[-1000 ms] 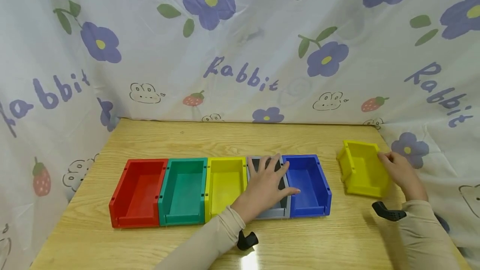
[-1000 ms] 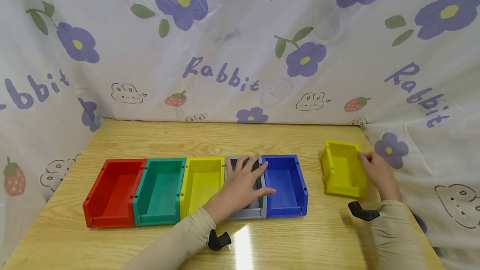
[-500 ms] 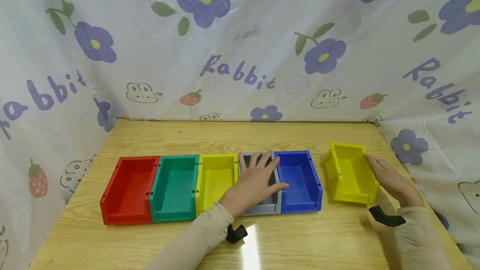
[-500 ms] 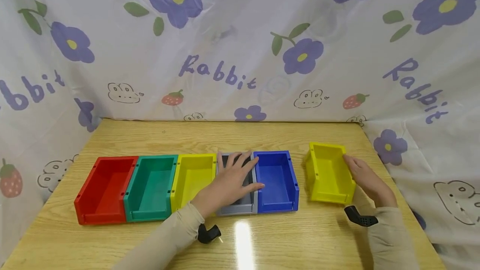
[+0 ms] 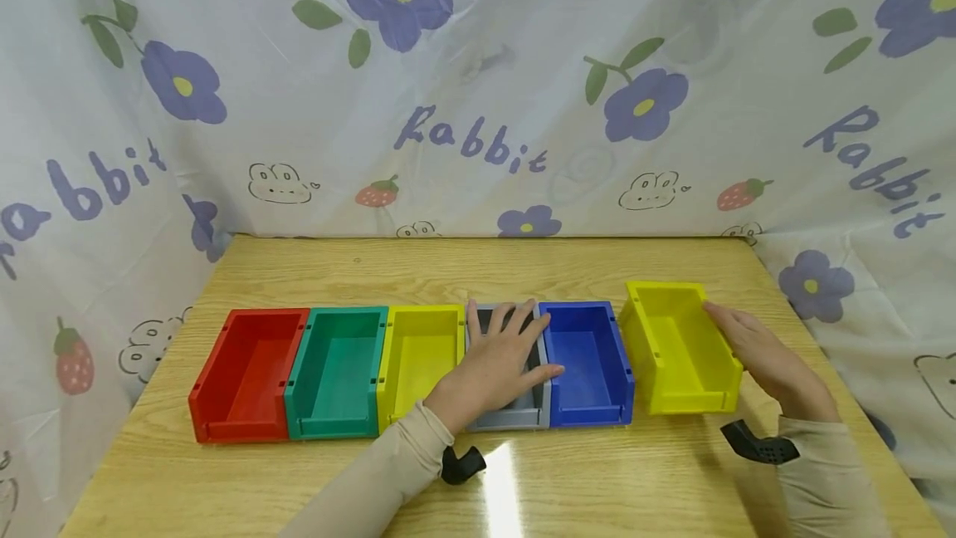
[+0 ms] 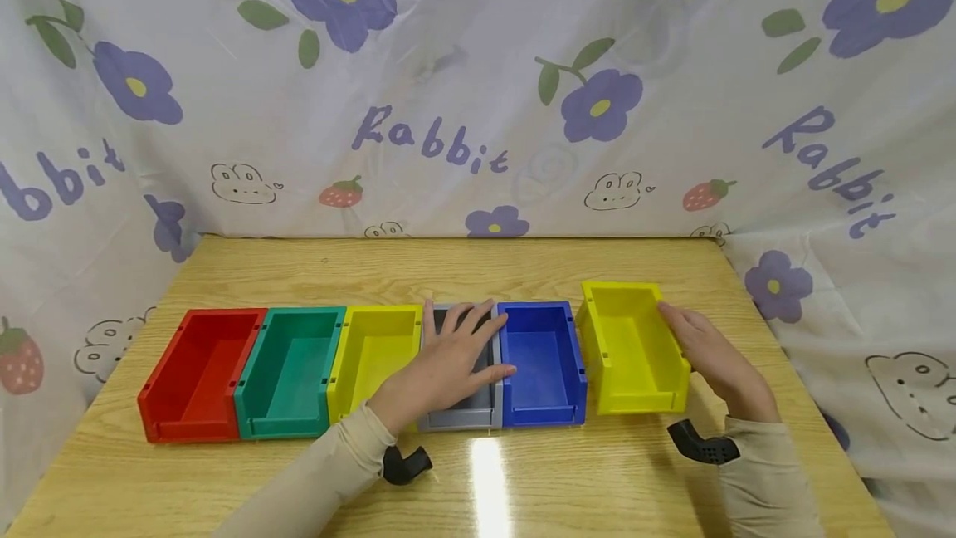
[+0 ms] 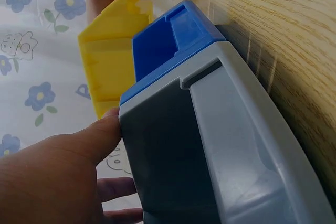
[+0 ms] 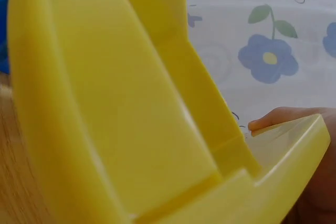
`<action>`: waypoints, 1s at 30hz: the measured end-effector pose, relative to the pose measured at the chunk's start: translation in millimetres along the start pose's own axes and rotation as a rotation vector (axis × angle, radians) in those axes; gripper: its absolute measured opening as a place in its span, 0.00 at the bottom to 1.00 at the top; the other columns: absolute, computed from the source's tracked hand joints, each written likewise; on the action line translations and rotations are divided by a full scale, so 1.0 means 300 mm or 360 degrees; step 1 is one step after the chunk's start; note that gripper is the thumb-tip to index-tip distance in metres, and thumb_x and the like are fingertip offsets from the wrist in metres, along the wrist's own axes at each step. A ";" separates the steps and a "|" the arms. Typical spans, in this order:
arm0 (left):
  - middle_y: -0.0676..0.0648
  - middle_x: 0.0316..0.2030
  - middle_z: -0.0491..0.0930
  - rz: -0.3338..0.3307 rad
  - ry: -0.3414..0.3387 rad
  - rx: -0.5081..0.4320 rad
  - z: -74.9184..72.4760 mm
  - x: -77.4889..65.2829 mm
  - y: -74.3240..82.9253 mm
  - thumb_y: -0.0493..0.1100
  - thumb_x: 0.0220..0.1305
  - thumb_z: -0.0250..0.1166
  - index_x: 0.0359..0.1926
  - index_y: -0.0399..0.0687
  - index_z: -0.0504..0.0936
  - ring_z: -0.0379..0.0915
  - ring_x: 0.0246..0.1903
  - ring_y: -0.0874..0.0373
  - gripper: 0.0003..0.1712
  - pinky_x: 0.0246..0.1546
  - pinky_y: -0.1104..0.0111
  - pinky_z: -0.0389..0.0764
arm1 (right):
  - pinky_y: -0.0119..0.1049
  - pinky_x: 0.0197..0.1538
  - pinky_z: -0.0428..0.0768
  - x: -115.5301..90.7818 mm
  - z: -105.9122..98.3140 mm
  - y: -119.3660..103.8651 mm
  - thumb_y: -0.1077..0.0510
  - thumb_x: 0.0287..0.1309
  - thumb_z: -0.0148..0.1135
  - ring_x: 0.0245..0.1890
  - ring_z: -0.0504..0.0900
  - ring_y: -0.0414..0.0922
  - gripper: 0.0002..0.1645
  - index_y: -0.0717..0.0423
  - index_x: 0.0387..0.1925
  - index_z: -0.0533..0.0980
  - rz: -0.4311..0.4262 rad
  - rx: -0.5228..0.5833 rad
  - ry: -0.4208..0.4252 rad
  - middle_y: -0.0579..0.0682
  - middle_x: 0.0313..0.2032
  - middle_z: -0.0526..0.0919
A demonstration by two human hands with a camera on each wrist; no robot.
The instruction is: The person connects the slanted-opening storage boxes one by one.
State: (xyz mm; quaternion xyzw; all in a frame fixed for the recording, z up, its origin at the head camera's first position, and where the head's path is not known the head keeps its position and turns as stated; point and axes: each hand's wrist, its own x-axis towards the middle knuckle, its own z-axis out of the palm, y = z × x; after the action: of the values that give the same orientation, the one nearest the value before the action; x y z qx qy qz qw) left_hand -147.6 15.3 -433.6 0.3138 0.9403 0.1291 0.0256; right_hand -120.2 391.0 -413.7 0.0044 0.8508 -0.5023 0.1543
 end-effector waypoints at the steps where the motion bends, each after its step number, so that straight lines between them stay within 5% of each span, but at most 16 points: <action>1: 0.45 0.81 0.57 0.0003 0.0000 0.0007 0.001 0.000 0.000 0.72 0.73 0.54 0.79 0.57 0.65 0.54 0.79 0.40 0.43 0.73 0.24 0.41 | 0.39 0.41 0.87 0.000 0.002 0.000 0.36 0.83 0.29 0.37 0.85 0.45 0.43 0.73 0.64 0.67 0.0001 -0.0002 -0.0001 0.53 0.40 0.84; 22: 0.43 0.81 0.56 0.0046 0.0003 0.0027 0.007 -0.002 0.002 0.70 0.75 0.52 0.80 0.55 0.63 0.54 0.78 0.40 0.42 0.74 0.25 0.44 | 0.41 0.37 0.87 0.035 0.006 -0.017 0.36 0.83 0.30 0.34 0.85 0.44 0.44 0.75 0.64 0.67 0.0044 -0.0078 -0.0014 0.54 0.38 0.84; 30: 0.49 0.82 0.55 0.0164 -0.0059 -0.0086 -0.053 0.096 0.134 0.70 0.78 0.46 0.82 0.58 0.58 0.51 0.80 0.45 0.41 0.77 0.28 0.40 | 0.37 0.39 0.85 0.044 0.018 -0.020 0.35 0.83 0.31 0.36 0.82 0.41 0.45 0.74 0.69 0.64 0.0069 -0.0201 0.0077 0.56 0.41 0.83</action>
State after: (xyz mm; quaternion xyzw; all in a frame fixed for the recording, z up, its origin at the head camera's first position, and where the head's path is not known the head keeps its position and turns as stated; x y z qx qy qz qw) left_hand -149.2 59.7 -406.9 0.3634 0.9184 0.1497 0.0446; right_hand -132.4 381.3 -414.6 0.0254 0.8841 -0.4437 0.1445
